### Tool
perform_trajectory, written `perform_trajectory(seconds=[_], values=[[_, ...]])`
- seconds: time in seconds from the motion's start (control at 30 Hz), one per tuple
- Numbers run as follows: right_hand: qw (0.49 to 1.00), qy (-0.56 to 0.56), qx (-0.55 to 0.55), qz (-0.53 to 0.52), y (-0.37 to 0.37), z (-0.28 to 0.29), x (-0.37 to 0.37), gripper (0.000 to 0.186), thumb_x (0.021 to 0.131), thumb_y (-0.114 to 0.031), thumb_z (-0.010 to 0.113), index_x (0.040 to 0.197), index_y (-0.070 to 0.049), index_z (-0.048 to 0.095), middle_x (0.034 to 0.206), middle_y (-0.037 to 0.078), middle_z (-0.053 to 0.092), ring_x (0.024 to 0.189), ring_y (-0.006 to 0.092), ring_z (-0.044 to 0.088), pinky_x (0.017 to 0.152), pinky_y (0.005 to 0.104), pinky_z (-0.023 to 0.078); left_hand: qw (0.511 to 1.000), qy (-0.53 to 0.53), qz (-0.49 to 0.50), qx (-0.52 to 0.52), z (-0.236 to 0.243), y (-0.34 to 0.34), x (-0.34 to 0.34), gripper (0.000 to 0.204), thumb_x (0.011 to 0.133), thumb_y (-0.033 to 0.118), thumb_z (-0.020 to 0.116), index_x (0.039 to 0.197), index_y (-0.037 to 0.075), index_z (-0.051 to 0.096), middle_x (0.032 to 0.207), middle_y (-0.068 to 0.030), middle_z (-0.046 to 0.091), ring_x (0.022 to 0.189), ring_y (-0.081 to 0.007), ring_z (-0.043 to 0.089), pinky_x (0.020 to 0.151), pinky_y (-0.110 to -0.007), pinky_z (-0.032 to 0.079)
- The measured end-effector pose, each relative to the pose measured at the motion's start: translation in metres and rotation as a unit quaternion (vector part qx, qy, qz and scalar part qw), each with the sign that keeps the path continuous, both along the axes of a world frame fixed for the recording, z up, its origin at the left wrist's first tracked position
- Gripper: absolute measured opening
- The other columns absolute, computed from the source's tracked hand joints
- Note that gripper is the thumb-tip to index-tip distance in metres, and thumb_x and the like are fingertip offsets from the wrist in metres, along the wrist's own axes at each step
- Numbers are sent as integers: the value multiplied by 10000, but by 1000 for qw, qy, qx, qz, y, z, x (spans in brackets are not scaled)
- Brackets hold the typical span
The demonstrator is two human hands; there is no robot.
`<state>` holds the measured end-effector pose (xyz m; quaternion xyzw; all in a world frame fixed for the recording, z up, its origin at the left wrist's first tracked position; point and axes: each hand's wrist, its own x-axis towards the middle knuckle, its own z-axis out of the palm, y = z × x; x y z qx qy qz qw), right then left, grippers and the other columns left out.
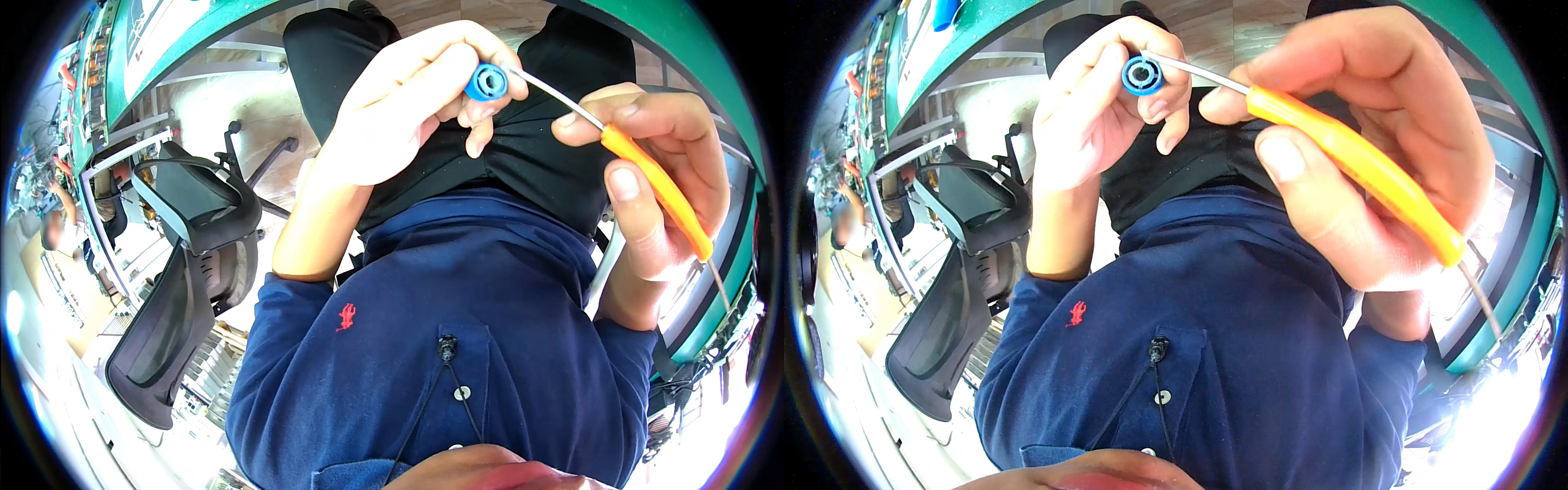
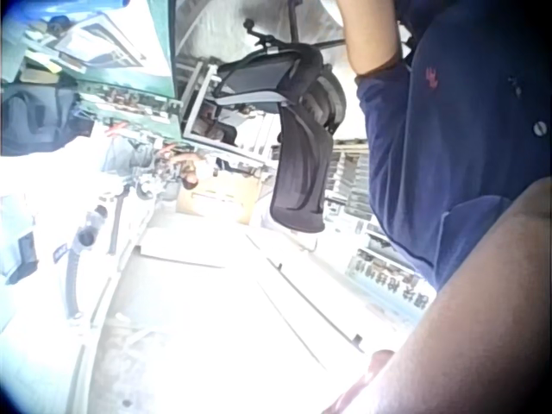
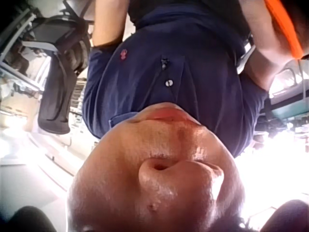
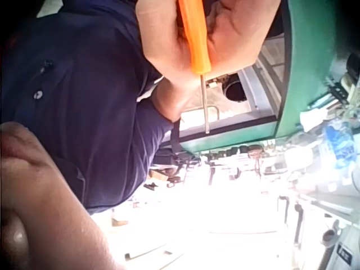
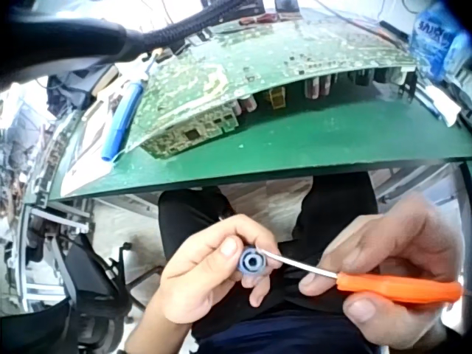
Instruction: The person uses a thin metal tool to scrape or clean the inside of a small blue component. After cleaning it, the person picks up a blue pump-like tool and uses it on the component before soldering a wire onto a green circuit board at a workbench.
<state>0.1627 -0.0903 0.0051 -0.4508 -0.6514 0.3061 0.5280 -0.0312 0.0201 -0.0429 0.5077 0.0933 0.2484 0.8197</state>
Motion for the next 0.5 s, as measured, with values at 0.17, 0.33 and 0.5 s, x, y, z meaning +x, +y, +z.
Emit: perform_trajectory(seconds=[0.17,0.33,0.5], values=[[999,36,16,31,-3,-4,11,213,831,-27,598,1038,14,568,840,198,667,770,245,639,715,323,500,999,5,-12,31,-3,1,2,396,1012,281,356,1027,-87,500,760,-96,475,645,-137,471,547,-278,456],[999,4,26,26,-3,0,19,217,837,-46,609,1045,17,594,798,188,656,693,224,621,648,305,487,1000,-15,-11,19,-5,-1,4,391,1008,295,365,988,-70,505,741,-95,457,629,-143,456,530,-271,435],[997,-51,1,-57,-12,6,17,244,875,-133,611,1058,28,604,691,114,600,613,145,563,537,209,430,999,-43,-6,5,-6,-2,8,388,1005,300,376,983,-63,512,730,-89,446,637,-143,450,511,-270,429]])
